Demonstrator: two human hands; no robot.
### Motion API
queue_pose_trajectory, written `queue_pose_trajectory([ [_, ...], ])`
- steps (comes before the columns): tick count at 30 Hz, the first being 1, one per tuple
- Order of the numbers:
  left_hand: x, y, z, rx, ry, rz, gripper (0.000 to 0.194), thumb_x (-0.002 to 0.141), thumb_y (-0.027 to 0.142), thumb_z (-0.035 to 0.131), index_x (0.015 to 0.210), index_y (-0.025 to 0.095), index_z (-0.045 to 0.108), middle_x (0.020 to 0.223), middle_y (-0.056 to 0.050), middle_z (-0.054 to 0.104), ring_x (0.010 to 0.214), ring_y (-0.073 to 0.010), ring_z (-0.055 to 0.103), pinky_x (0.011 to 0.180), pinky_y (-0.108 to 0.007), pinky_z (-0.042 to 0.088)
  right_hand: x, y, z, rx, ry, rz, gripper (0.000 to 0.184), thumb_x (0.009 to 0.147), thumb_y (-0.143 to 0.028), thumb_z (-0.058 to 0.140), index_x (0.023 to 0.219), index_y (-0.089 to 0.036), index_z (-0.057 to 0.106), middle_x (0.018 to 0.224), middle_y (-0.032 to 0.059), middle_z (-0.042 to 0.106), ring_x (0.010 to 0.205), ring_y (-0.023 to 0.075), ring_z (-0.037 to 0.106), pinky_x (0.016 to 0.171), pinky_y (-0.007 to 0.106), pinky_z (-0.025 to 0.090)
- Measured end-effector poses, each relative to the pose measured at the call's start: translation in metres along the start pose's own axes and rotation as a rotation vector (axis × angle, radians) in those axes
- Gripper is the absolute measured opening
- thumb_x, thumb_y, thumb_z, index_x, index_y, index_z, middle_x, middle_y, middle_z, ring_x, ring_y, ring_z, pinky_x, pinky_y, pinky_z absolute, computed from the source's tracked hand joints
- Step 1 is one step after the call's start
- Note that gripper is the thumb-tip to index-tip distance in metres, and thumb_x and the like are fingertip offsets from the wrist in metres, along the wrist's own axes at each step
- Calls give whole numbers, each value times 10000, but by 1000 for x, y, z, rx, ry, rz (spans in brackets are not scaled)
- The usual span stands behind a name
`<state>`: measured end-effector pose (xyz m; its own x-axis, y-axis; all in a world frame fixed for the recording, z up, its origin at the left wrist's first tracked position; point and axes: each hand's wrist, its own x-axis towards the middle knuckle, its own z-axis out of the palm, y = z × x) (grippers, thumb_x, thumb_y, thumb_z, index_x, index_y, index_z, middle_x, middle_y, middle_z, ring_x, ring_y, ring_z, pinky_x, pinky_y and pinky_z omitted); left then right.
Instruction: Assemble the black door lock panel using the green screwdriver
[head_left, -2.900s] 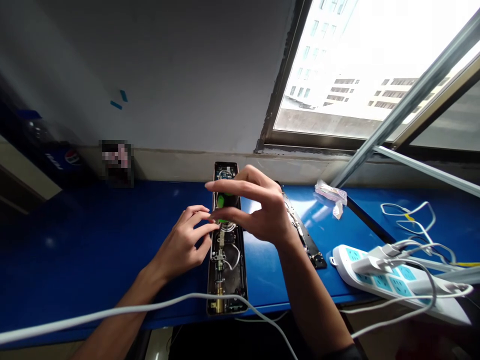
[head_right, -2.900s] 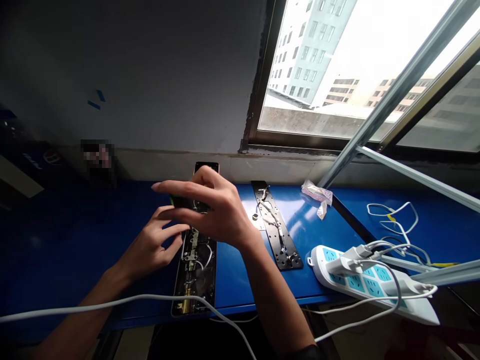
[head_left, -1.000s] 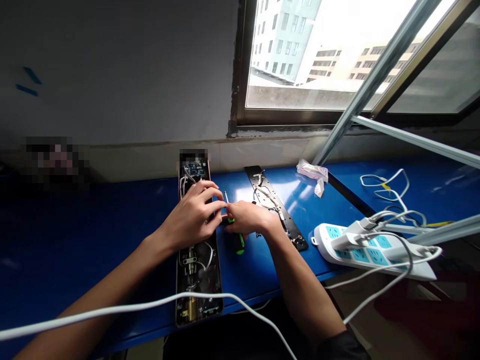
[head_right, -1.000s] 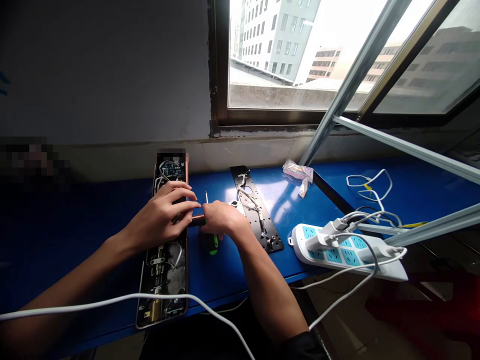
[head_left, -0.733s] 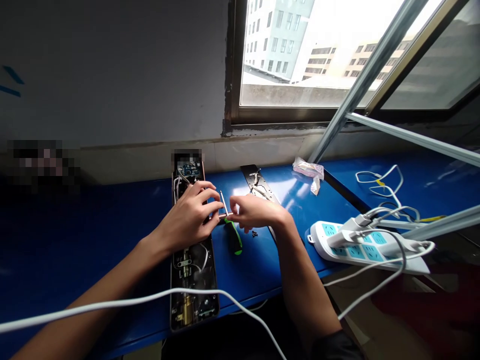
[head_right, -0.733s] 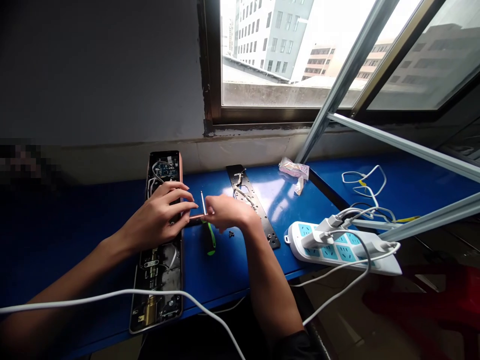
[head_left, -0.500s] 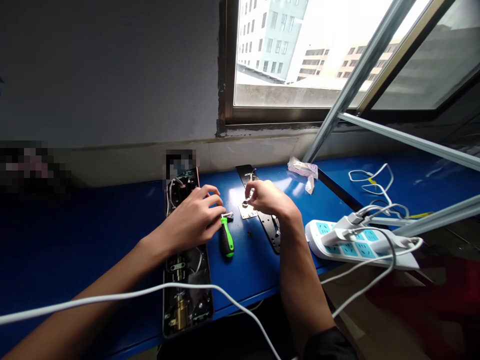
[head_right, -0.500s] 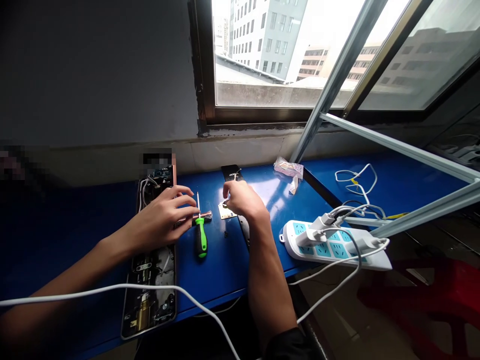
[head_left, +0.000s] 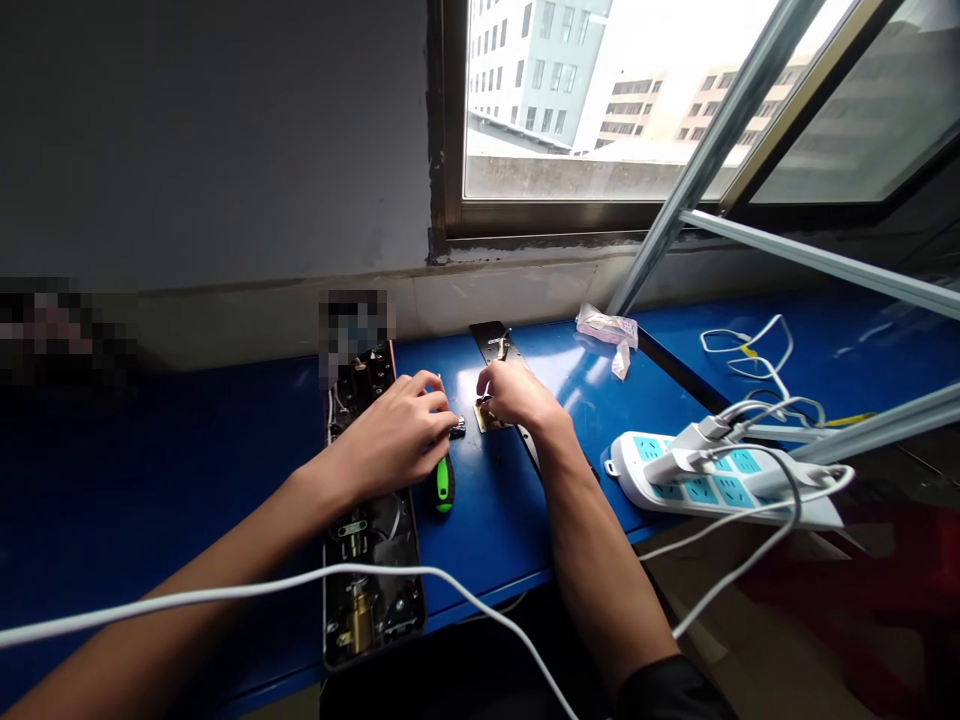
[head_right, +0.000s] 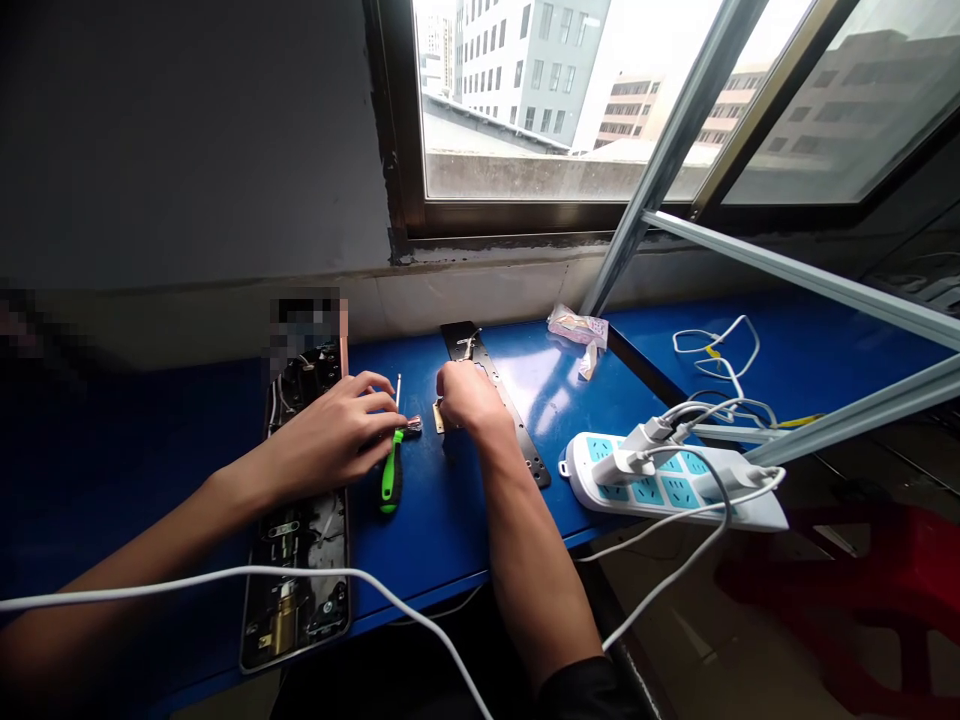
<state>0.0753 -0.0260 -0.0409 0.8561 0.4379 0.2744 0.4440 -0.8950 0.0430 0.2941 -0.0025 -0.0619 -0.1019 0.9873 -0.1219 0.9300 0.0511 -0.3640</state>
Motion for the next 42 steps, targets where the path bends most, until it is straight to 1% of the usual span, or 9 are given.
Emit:
queue_pose_trajectory([
  [7,-12,-4,-12,13,84,-11,224,972,168,566,1017,158,786,1016,-114,737,1194,-331,558,993,-517,531,1,6,0,128,34,-120,175,817,-120,747,978,-188,764,965,72,770,824,162,697,679,227,494],
  [12,-33,-14,-27,-14,227,-48,229,973,184,580,1096,174,772,1077,-102,738,1220,-312,555,1029,-505,527,-11,-3,-16,269,72,-255,126,921,-156,665,1010,-192,746,955,31,771,728,111,672,623,205,493],
  [15,-52,-20,-32,-39,338,-114,247,954,162,597,1128,191,769,1109,-93,735,1232,-304,558,1046,-499,523,-17,-12,-20,440,122,-381,122,925,-196,669,1013,-174,750,881,28,760,715,120,670,628,222,515],
  [18,-71,-24,-29,-36,452,-199,265,945,149,601,1144,207,766,1128,-85,730,1212,-298,575,1032,-495,532,-21,-25,-19,571,157,-499,135,906,-234,707,1014,-173,761,924,34,767,722,120,661,628,232,526],
  [22,-93,-24,-15,-29,584,-301,253,951,133,585,1109,208,767,1128,-79,717,1179,-279,596,1047,-494,524,-25,-50,-13,651,138,-613,162,920,-258,717,1057,-183,759,981,35,769,717,107,639,628,229,543],
  [26,-106,-23,-7,-33,644,-378,241,964,129,569,1082,211,762,1111,-69,710,1146,-257,611,1032,-468,533,-28,-76,-5,574,158,-727,147,925,-228,733,1062,-181,757,1003,28,764,724,94,634,681,228,547],
  [30,-108,-23,-7,-16,645,-372,237,969,127,566,1089,199,758,1099,-75,711,1160,-263,599,1033,-471,531,-29,-92,4,391,144,-808,149,943,-212,723,1086,-192,760,990,24,744,723,92,616,697,232,512],
  [35,-105,-20,-7,-20,632,-354,246,966,100,561,1096,167,759,1094,-89,708,1161,-264,586,1040,-463,526,-30,-96,12,220,128,-827,160,953,-216,713,1106,-206,756,1074,50,731,752,108,616,712,250,490],
  [42,-104,-18,-1,-58,623,-342,216,959,111,583,1072,178,755,1107,-84,705,1171,-269,576,1014,-457,541,-28,-94,18,215,209,-805,149,898,-257,783,1038,-206,766,952,24,708,753,122,605,696,255,465],
])
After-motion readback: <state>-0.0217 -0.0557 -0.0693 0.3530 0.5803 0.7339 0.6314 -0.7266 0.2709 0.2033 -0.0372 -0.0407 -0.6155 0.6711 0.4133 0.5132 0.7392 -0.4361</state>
